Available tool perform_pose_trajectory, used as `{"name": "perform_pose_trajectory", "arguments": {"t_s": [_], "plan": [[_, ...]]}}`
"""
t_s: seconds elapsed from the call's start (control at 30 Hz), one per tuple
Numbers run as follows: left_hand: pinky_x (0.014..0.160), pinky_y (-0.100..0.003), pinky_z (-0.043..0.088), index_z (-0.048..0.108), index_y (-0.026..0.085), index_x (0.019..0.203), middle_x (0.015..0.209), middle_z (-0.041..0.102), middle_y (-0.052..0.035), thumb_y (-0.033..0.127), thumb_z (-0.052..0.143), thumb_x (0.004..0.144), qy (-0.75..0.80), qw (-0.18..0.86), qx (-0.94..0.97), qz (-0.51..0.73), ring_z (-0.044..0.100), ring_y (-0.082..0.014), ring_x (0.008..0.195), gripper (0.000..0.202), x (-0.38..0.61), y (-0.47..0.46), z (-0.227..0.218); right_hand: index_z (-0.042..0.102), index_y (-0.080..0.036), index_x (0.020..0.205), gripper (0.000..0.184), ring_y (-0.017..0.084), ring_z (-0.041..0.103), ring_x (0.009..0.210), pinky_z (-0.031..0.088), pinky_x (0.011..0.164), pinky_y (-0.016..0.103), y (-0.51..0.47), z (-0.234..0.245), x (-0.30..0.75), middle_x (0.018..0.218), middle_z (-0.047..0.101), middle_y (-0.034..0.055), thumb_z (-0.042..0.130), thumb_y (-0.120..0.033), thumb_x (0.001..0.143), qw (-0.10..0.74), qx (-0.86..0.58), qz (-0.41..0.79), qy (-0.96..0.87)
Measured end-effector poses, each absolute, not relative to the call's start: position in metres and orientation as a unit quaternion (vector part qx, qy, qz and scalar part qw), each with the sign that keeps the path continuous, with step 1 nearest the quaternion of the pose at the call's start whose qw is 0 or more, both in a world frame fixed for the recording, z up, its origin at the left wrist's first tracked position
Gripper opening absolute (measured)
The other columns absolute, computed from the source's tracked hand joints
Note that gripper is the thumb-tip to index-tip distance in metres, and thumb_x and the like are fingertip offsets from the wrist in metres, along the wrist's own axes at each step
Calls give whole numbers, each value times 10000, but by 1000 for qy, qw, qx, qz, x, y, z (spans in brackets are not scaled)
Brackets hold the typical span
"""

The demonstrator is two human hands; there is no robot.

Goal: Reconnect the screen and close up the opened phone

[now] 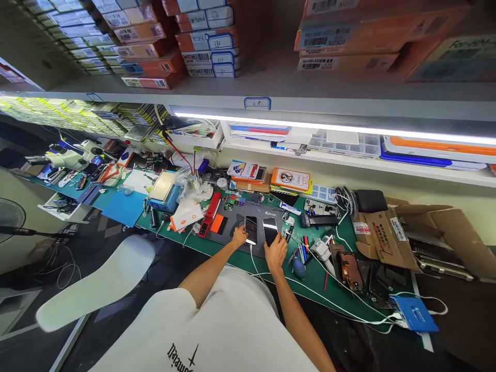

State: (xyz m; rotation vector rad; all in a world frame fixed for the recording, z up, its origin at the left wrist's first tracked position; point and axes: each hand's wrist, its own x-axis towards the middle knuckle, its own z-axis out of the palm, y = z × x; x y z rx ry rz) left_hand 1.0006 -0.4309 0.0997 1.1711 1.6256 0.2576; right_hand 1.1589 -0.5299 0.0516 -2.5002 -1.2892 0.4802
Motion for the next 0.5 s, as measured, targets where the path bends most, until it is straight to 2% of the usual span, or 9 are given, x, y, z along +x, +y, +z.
{"name": "perform_pose_trajectory", "arguments": {"t_s": [0.23,0.5], "plan": [[1076,-544,594,648,195,1414,1468,647,-129,404,722,1031,675,525,512,78,670,-301,1286,442,993,-433,103,581,-159,1477,559,292,594,1335,541,1140,534,-518,60,1163,1479,570,152,706,-469,1028,127,-871,191,-434],[1029,-499,621,671,198,1370,1407,681,-119,403,704,1045,649,594,461,116,700,-270,1213,386,967,-459,113,593,-163,1448,548,295,571,1349,511,1159,545,-507,65,1165,1478,563,145,694,-498,1026,169,-872,222,-402]]}}
